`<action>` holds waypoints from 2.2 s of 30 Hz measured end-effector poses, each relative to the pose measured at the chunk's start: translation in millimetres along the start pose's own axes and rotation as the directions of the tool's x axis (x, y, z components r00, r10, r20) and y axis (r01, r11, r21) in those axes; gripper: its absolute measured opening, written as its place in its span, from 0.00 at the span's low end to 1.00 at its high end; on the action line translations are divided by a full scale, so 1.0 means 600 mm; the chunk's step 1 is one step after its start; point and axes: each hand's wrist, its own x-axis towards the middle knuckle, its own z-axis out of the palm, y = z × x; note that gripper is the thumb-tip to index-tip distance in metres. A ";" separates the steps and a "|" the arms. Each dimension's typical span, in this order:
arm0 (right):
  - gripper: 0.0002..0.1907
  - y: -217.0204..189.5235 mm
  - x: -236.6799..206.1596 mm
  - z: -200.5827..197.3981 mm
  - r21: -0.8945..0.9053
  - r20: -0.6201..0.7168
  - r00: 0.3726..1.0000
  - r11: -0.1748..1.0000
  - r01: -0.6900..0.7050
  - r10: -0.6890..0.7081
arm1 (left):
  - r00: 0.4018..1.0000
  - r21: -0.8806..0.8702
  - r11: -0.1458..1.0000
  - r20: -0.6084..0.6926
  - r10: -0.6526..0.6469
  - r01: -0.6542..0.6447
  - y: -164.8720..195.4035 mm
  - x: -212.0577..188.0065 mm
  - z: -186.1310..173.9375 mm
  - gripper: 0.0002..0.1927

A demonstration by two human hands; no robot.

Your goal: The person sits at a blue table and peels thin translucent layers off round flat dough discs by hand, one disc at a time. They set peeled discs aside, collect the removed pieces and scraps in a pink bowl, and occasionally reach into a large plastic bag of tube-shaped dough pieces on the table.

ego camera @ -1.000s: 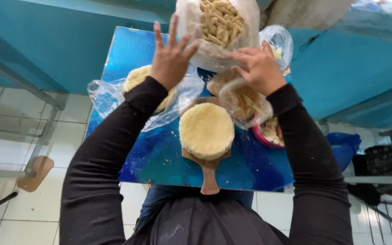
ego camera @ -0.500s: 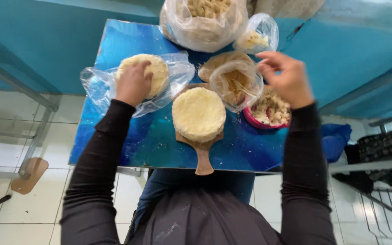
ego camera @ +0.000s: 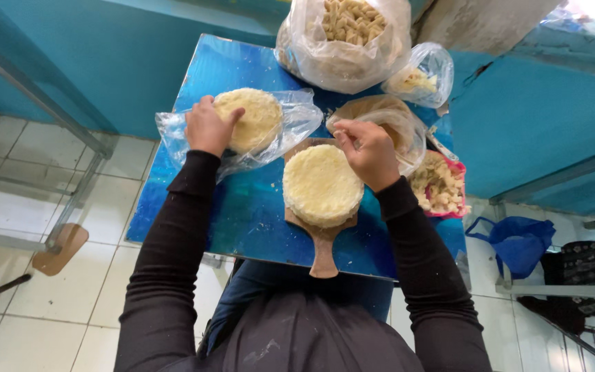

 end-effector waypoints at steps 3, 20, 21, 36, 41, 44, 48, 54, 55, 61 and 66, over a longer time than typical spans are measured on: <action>0.07 0.005 -0.009 0.006 -0.080 0.035 0.995 0.993 0.091 -0.089 | 0.998 0.005 0.999 0.042 -0.050 0.050 -0.001 0.006 -0.006 0.36; 0.08 0.014 -0.010 0.006 -0.198 0.063 0.994 0.975 0.100 -0.090 | 0.893 -0.006 0.932 -0.292 0.344 -0.361 0.010 0.003 0.013 0.04; 0.08 0.013 -0.010 0.006 -0.192 0.062 0.995 0.977 0.094 -0.084 | 0.904 -0.038 0.939 -0.287 0.317 -0.342 0.010 0.002 0.014 0.04; 0.32 0.008 -0.034 0.048 -0.108 0.581 0.812 0.984 0.140 -0.052 | 0.888 -0.396 0.813 -0.354 0.295 -0.428 0.008 0.008 -0.004 0.06; 0.32 0.004 -0.033 0.046 -0.114 0.583 0.812 0.986 0.122 -0.033 | 0.993 -0.910 0.399 0.119 -0.008 0.113 0.004 0.025 -0.033 0.16; 0.31 0.000 -0.033 0.046 -0.099 0.575 0.817 0.987 0.124 -0.045 | 0.852 -0.863 0.113 0.505 0.140 0.493 0.001 0.027 -0.051 0.17; 0.31 -0.002 -0.032 0.046 -0.090 0.562 0.825 0.987 0.134 -0.061 | 0.700 -0.734 0.187 0.679 0.221 0.653 -0.001 0.018 -0.055 0.20; 0.30 -0.004 -0.031 0.044 -0.082 0.550 0.832 0.987 0.139 -0.072 | 0.709 -0.770 0.228 0.638 0.299 0.597 -0.013 0.025 -0.048 0.23; 0.29 -0.004 -0.031 0.044 -0.081 0.554 0.829 0.986 0.149 -0.080 | 0.736 -0.808 0.172 0.586 0.339 0.563 -0.017 0.026 -0.052 0.25; 0.28 -0.004 -0.030 0.040 -0.052 0.539 0.834 0.983 0.178 -0.122 | 0.845 -0.924 -0.104 0.287 0.452 0.369 -0.022 0.017 -0.068 0.30; 0.28 0.003 -0.027 0.036 -0.020 0.541 0.829 0.983 0.182 -0.143 | 0.901 -0.861 -0.391 0.156 0.405 0.325 -0.005 0.008 -0.051 0.27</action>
